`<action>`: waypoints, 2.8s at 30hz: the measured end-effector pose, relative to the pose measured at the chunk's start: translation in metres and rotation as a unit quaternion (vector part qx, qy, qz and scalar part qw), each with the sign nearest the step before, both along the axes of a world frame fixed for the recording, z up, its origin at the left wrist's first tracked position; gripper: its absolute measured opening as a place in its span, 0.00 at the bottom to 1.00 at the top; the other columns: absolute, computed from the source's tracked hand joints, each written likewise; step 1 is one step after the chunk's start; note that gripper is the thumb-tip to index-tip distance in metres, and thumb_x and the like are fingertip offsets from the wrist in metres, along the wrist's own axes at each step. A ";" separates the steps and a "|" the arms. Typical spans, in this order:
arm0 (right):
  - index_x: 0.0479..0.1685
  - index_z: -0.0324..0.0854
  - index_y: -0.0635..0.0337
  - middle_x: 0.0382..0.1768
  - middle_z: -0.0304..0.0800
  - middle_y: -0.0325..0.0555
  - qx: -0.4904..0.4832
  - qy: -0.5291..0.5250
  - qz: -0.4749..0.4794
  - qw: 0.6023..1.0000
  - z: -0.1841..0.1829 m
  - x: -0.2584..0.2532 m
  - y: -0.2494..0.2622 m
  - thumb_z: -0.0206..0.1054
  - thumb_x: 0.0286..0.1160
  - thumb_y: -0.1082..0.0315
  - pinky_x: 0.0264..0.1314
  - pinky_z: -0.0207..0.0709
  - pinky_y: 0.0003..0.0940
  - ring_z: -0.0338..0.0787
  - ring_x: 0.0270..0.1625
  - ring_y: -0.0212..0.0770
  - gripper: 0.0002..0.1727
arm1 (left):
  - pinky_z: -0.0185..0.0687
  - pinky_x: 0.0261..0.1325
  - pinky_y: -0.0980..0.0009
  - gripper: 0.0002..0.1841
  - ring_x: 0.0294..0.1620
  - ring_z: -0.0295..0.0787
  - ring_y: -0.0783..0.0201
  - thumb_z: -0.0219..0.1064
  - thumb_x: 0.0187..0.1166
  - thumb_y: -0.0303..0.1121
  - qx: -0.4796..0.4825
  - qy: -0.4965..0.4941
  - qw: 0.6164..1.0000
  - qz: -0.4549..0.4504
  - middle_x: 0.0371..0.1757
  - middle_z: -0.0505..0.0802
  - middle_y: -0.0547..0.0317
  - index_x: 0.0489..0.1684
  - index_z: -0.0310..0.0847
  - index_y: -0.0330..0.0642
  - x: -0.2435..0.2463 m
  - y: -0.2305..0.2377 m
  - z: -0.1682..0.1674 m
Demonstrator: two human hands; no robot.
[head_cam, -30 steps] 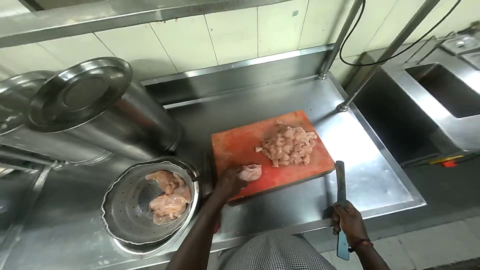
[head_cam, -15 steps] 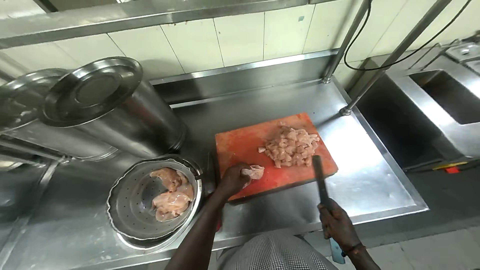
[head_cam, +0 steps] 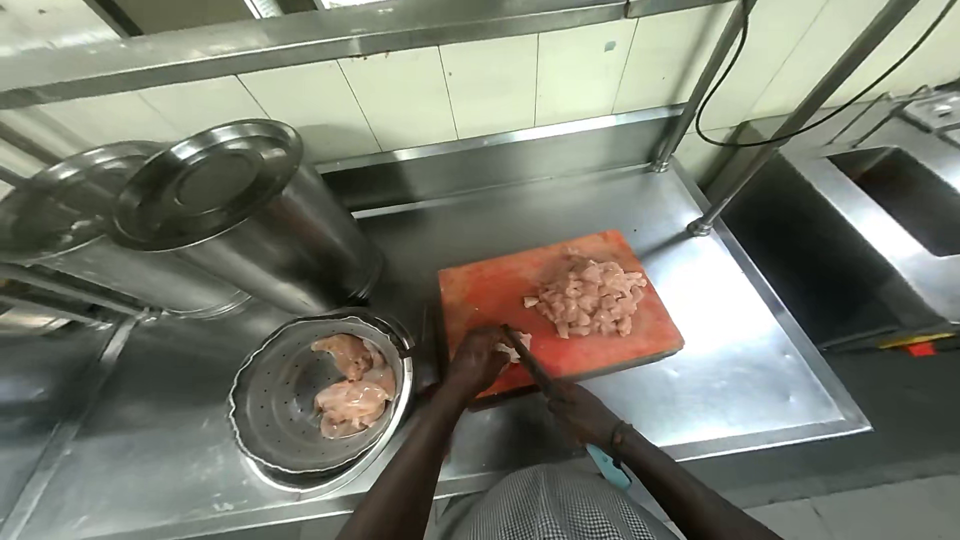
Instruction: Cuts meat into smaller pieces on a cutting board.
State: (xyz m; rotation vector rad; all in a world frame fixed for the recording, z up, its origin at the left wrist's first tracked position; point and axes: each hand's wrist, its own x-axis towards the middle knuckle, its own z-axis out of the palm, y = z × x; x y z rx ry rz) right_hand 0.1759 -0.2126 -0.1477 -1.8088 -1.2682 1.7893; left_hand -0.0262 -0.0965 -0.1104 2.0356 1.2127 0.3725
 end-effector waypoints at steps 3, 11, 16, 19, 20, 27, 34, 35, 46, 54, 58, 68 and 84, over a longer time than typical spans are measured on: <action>0.65 0.74 0.58 0.24 0.74 0.43 0.016 0.004 0.027 1.000 0.004 -0.021 0.029 0.53 0.94 0.57 0.20 0.76 0.33 0.75 0.16 0.37 0.16 | 0.82 0.67 0.49 0.07 0.56 0.89 0.50 0.72 0.75 0.25 0.021 0.025 0.999 -0.029 0.51 0.93 0.47 0.47 0.92 0.39 0.005 -0.001 0.000; 0.71 0.71 0.55 0.25 0.74 0.45 -0.008 -0.012 0.098 0.995 0.003 -0.016 0.027 0.52 0.94 0.54 0.20 0.77 0.36 0.76 0.17 0.39 0.19 | 0.87 0.52 0.56 0.08 0.42 0.90 0.57 0.77 0.71 0.24 -0.058 -0.127 0.973 0.184 0.42 0.93 0.49 0.44 0.89 0.36 -0.014 0.005 -0.020; 0.70 0.70 0.51 0.25 0.71 0.40 -0.072 0.047 0.123 0.989 0.002 0.037 -0.018 0.55 0.92 0.55 0.18 0.73 0.32 0.72 0.15 0.35 0.17 | 0.89 0.45 0.60 0.11 0.39 0.89 0.59 0.74 0.75 0.23 -0.144 -0.258 0.889 0.350 0.44 0.90 0.47 0.52 0.85 0.34 -0.032 0.007 -0.034; 0.67 0.70 0.54 0.22 0.70 0.40 -0.063 0.072 0.055 0.994 0.001 0.053 -0.032 0.56 0.92 0.57 0.17 0.75 0.32 0.73 0.14 0.36 0.15 | 0.86 0.44 0.62 0.11 0.38 0.86 0.61 0.67 0.83 0.26 -0.158 -0.241 0.888 0.357 0.46 0.89 0.47 0.59 0.82 0.34 -0.035 0.008 -0.030; 0.67 0.70 0.54 0.21 0.70 0.40 -0.053 0.078 0.029 0.995 0.002 0.053 -0.033 0.56 0.92 0.58 0.16 0.75 0.33 0.73 0.13 0.36 0.15 | 0.86 0.45 0.61 0.13 0.40 0.86 0.60 0.67 0.84 0.27 -0.159 -0.225 0.897 0.345 0.47 0.89 0.47 0.62 0.81 0.34 -0.034 0.007 -0.028; 0.86 0.57 0.48 0.30 0.78 0.45 0.014 0.017 0.018 1.000 0.009 0.031 -0.021 0.53 0.93 0.57 0.23 0.78 0.38 0.78 0.19 0.40 0.26 | 0.87 0.57 0.47 0.21 0.51 0.91 0.49 0.72 0.71 0.21 -0.074 -0.034 0.967 0.241 0.51 0.92 0.42 0.64 0.81 0.36 -0.024 0.004 -0.015; 0.75 0.68 0.57 0.29 0.80 0.46 0.047 -0.032 -0.011 0.998 0.007 0.013 -0.007 0.53 0.94 0.59 0.24 0.81 0.36 0.81 0.20 0.40 0.18 | 0.81 0.69 0.38 0.40 0.65 0.86 0.39 0.84 0.65 0.41 -0.061 0.069 0.988 0.123 0.67 0.86 0.35 0.80 0.72 0.41 -0.024 0.014 0.000; 0.73 0.68 0.57 0.29 0.79 0.46 0.044 -0.029 -0.025 0.998 0.007 0.013 -0.006 0.53 0.94 0.60 0.24 0.81 0.36 0.81 0.20 0.40 0.18 | 0.78 0.71 0.35 0.47 0.70 0.82 0.35 0.86 0.61 0.46 -0.056 0.108 0.985 0.119 0.72 0.83 0.33 0.84 0.69 0.43 -0.019 0.011 -0.006; 0.88 0.58 0.46 0.30 0.79 0.45 0.015 -0.031 -0.012 0.999 0.003 0.022 -0.015 0.50 0.96 0.57 0.25 0.81 0.37 0.82 0.21 0.40 0.25 | 0.83 0.61 0.42 0.19 0.56 0.90 0.44 0.62 0.81 0.24 -0.113 0.018 0.974 0.196 0.56 0.91 0.39 0.70 0.80 0.39 -0.037 0.023 -0.015; 0.83 0.64 0.50 0.32 0.80 0.49 0.020 -0.081 0.044 0.996 0.012 0.010 0.001 0.51 0.95 0.57 0.25 0.81 0.41 0.82 0.20 0.42 0.22 | 0.86 0.51 0.48 0.16 0.45 0.89 0.51 0.71 0.80 0.32 -0.117 -0.067 0.974 0.180 0.47 0.90 0.44 0.62 0.79 0.37 -0.030 0.019 -0.029; 0.82 0.64 0.50 0.32 0.81 0.49 0.002 -0.094 0.048 0.994 0.012 0.008 0.005 0.50 0.95 0.56 0.25 0.82 0.40 0.82 0.20 0.42 0.22 | 0.85 0.51 0.49 0.16 0.44 0.88 0.51 0.71 0.81 0.30 -0.099 -0.092 0.963 0.232 0.46 0.90 0.42 0.62 0.79 0.34 -0.027 0.017 -0.031; 0.78 0.67 0.53 0.33 0.82 0.52 0.025 -0.117 0.109 0.987 0.007 -0.013 0.025 0.50 0.95 0.55 0.28 0.82 0.43 0.84 0.23 0.46 0.21 | 0.87 0.54 0.54 0.15 0.46 0.90 0.55 0.73 0.76 0.23 -0.041 -0.080 0.982 0.167 0.48 0.91 0.46 0.59 0.79 0.36 -0.030 0.009 -0.014; 0.72 0.72 0.55 0.36 0.84 0.55 0.009 -0.109 0.303 0.947 0.019 0.018 0.010 0.53 0.92 0.54 0.35 0.81 0.52 0.85 0.30 0.51 0.20 | 0.88 0.51 0.51 0.18 0.44 0.92 0.56 0.74 0.75 0.26 -0.070 -0.147 0.942 0.295 0.45 0.94 0.48 0.62 0.81 0.38 -0.045 0.014 -0.024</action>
